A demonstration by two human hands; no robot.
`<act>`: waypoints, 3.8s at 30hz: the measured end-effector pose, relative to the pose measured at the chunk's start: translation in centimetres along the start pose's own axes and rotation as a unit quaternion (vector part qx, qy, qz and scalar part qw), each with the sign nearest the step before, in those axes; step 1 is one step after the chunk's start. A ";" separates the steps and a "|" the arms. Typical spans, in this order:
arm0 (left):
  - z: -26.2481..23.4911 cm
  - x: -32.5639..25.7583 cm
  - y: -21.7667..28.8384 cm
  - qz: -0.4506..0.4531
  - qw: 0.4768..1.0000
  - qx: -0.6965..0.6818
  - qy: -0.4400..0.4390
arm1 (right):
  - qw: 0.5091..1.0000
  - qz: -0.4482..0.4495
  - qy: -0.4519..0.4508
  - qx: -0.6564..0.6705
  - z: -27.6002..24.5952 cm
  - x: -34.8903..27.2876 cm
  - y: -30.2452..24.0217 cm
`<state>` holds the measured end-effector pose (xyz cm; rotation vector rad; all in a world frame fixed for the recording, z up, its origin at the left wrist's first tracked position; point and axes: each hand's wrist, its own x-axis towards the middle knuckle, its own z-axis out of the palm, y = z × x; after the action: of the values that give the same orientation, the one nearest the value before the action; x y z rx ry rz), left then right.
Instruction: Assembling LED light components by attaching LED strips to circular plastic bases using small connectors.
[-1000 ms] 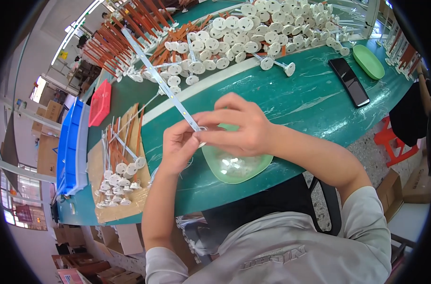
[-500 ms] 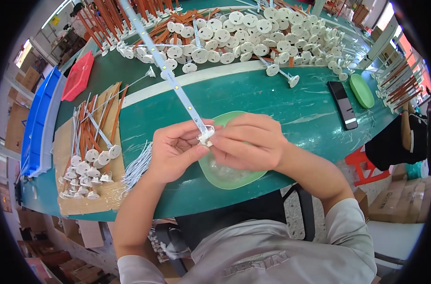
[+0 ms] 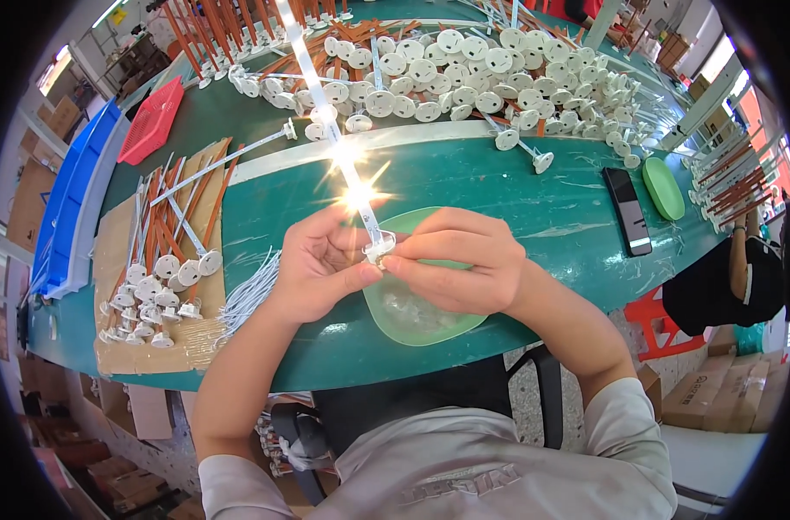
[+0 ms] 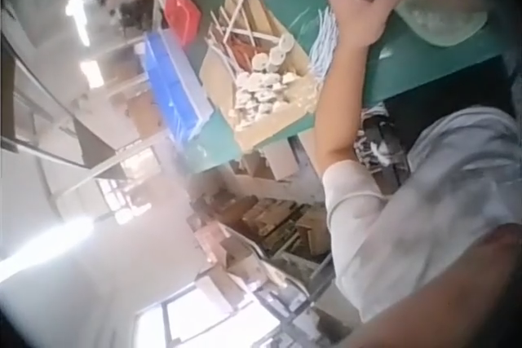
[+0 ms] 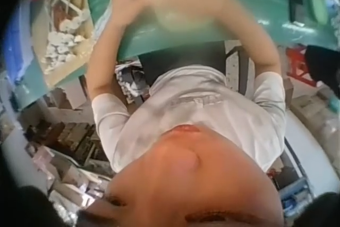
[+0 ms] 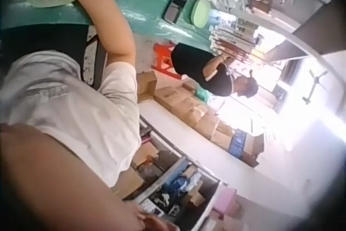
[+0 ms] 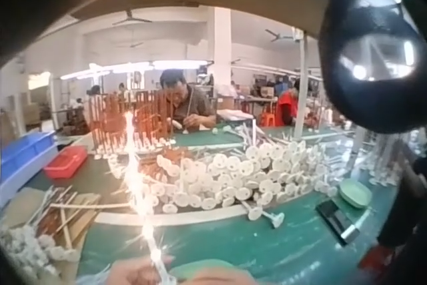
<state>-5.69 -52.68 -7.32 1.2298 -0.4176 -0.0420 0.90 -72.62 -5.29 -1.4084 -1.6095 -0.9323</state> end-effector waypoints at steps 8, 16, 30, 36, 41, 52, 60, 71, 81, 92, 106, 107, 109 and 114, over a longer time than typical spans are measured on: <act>0.5 -0.1 1.0 -0.015 1.000 0.000 -0.009 | 1.000 -0.005 -0.012 -0.017 -0.1 0.0 -0.4; -0.3 -0.5 -0.5 -0.002 0.994 0.083 -0.069 | 0.877 0.443 0.014 0.184 -0.4 0.6 -0.4; -0.4 -0.1 -0.1 0.026 0.988 0.145 -0.050 | 0.865 0.452 -0.042 0.215 -0.6 -0.3 0.2; -0.7 -0.2 -0.6 0.011 0.989 0.143 -0.029 | 0.857 0.467 -0.024 0.216 -0.2 -0.7 0.4; -0.8 -0.1 -0.4 0.024 0.987 0.152 -0.036 | 0.904 0.394 -0.031 0.163 -0.7 -0.6 0.4; -0.6 0.1 -0.5 0.019 0.995 0.091 -0.038 | 0.761 0.573 0.137 0.270 -1.4 -2.0 3.4; 0.4 0.4 -0.6 0.013 0.996 0.079 0.045 | 0.859 0.508 0.016 0.053 0.0 -1.8 1.7; 0.5 0.3 -0.3 0.264 0.672 0.677 0.139 | 0.897 0.417 -0.081 0.122 1.0 -1.3 -0.3; 0.6 0.6 -0.2 0.412 0.560 0.714 0.086 | 0.827 0.510 -0.101 0.214 0.8 -1.2 -0.5; 0.2 1.0 0.0 -0.016 0.942 0.198 0.270 | 0.945 0.301 -0.034 -0.122 -0.1 -2.3 2.5; -0.8 0.5 -0.1 -0.046 0.985 -0.051 0.158 | 0.832 0.336 -0.414 0.154 -0.9 -1.6 0.4; -0.8 0.5 -0.1 -0.050 0.984 -0.043 0.163 | 0.832 0.339 -0.412 0.152 -0.8 -1.6 0.7; -0.7 0.5 -0.1 -0.056 0.984 -0.035 0.165 | 0.840 0.362 -0.377 0.148 -0.7 -1.8 1.1; -0.1 0.8 0.1 -0.067 0.982 -0.041 0.171 | 0.891 0.326 -0.278 0.147 -0.9 -1.8 1.4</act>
<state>-4.95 -52.73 -7.08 1.1551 -0.0325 0.0364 2.49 -74.04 -6.48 -1.9081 -1.4023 0.1243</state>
